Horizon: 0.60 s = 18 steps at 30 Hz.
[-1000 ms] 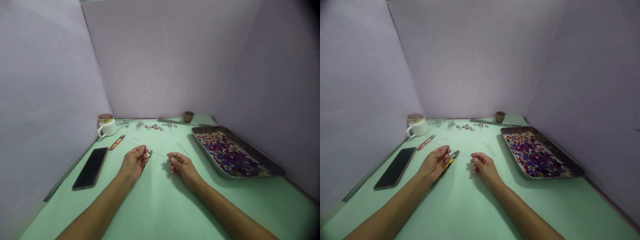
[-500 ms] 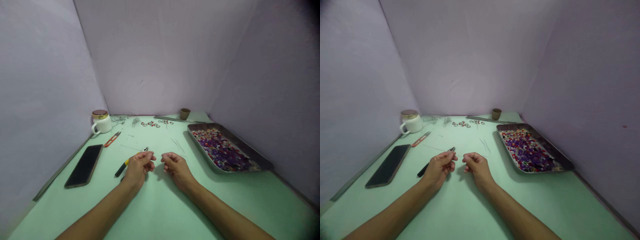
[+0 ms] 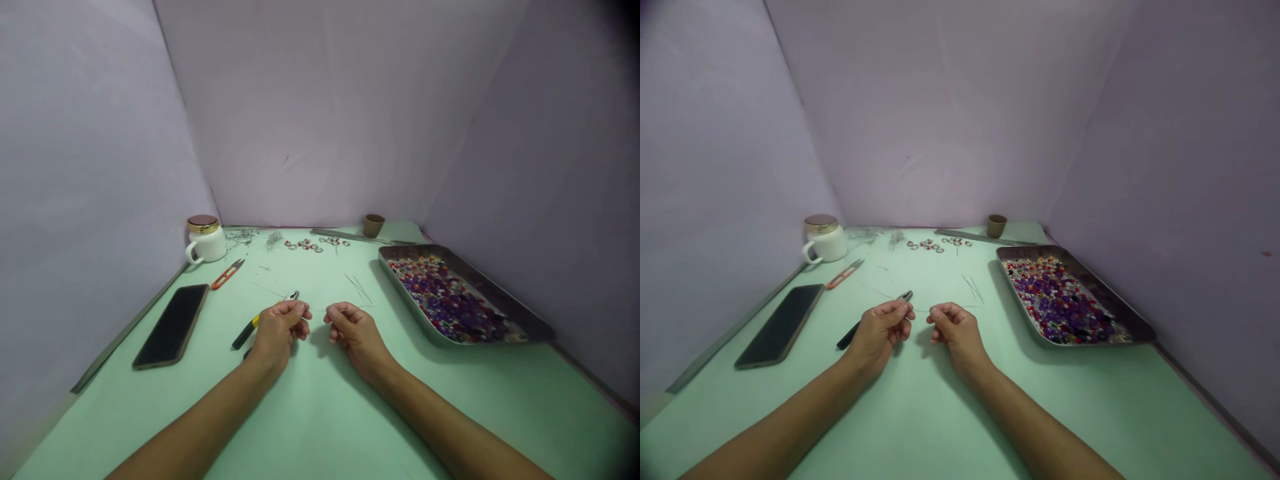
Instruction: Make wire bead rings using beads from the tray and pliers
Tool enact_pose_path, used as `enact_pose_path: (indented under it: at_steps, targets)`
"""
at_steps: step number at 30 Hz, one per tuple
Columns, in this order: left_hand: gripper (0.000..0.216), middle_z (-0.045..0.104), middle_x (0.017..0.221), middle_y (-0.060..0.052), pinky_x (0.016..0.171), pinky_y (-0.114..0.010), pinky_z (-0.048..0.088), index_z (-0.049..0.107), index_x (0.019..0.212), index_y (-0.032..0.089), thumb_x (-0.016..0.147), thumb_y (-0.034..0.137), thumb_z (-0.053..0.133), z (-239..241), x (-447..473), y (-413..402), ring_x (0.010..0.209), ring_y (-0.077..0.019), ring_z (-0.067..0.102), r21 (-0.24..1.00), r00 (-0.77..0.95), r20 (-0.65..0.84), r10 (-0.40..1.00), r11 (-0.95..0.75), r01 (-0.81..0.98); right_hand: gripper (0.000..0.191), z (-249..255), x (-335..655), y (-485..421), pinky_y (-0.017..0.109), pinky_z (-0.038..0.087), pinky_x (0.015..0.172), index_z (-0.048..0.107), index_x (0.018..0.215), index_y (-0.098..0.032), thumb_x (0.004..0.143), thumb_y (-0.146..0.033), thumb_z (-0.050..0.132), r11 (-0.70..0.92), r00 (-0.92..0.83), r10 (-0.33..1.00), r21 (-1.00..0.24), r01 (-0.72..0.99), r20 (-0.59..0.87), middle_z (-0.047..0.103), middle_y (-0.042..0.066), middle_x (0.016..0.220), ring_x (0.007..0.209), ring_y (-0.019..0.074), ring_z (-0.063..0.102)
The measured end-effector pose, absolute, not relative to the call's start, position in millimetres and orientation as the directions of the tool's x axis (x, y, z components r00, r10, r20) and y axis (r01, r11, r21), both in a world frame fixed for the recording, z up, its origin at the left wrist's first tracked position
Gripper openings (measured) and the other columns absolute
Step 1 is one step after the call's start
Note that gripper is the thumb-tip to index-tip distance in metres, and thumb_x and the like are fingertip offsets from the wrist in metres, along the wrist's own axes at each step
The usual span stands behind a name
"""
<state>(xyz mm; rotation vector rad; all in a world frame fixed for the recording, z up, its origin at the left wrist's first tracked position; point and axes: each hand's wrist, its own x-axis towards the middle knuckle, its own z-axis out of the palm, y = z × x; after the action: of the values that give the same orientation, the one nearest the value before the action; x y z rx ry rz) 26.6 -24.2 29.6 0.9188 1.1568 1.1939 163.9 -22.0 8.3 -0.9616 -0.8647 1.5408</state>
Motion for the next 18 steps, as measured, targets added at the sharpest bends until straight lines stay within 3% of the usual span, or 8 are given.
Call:
enact_pose_path:
  at_steps: [5, 9, 18]
  targets:
    - [0.012, 0.056, 0.057, -0.002, 0.041, -0.02, 0.031, 0.054, 0.059, 0.011, 0.064, 0.022, 0.054, 29, 25, -25, 0.041, -0.0071, 0.047, 0.969, 0.099, -0.243, 0.965, 0.245, -0.007, 0.026, 9, 168, -19, 0.019, 0.04, 0.048, 0.061, 0.069, -0.014, 0.063, -0.038, 0.067, -0.111, -0.023, 0.994, -0.919, -0.378, -0.11, 0.061, 0.002, 0.072, 0.058, 0.0088, 0.053]
    - [0.01, 0.054, 0.052, -0.001, 0.039, -0.02, 0.029, 0.053, 0.054, 0.012, 0.061, 0.018, 0.05, 28, 25, -26, 0.039, -0.0085, 0.048, 0.955, 0.203, -0.287, 0.936, 0.262, 0.142, 0.025, 11, 173, -16, 0.017, 0.035, 0.042, 0.062, 0.07, -0.015, 0.064, -0.039, 0.066, -0.086, -0.01, 0.996, -0.943, -0.321, -0.088, 0.061, 0.002, 0.068, 0.061, 0.0109, 0.054]
    - [0.015, 0.042, 0.036, 0.003, 0.039, -0.022, 0.027, 0.046, 0.044, 0.015, 0.058, 0.016, 0.042, 29, 26, -31, 0.036, -0.009, 0.038, 0.909, 0.296, -0.244, 0.923, 0.111, 0.403, 0.028, 12, 177, -14, 0.018, 0.037, 0.042, 0.064, 0.082, -0.016, 0.061, -0.032, 0.07, -0.17, -0.122, 0.984, -0.911, -0.377, -0.133, 0.064, 0.005, 0.076, 0.065, 0.0133, 0.058]
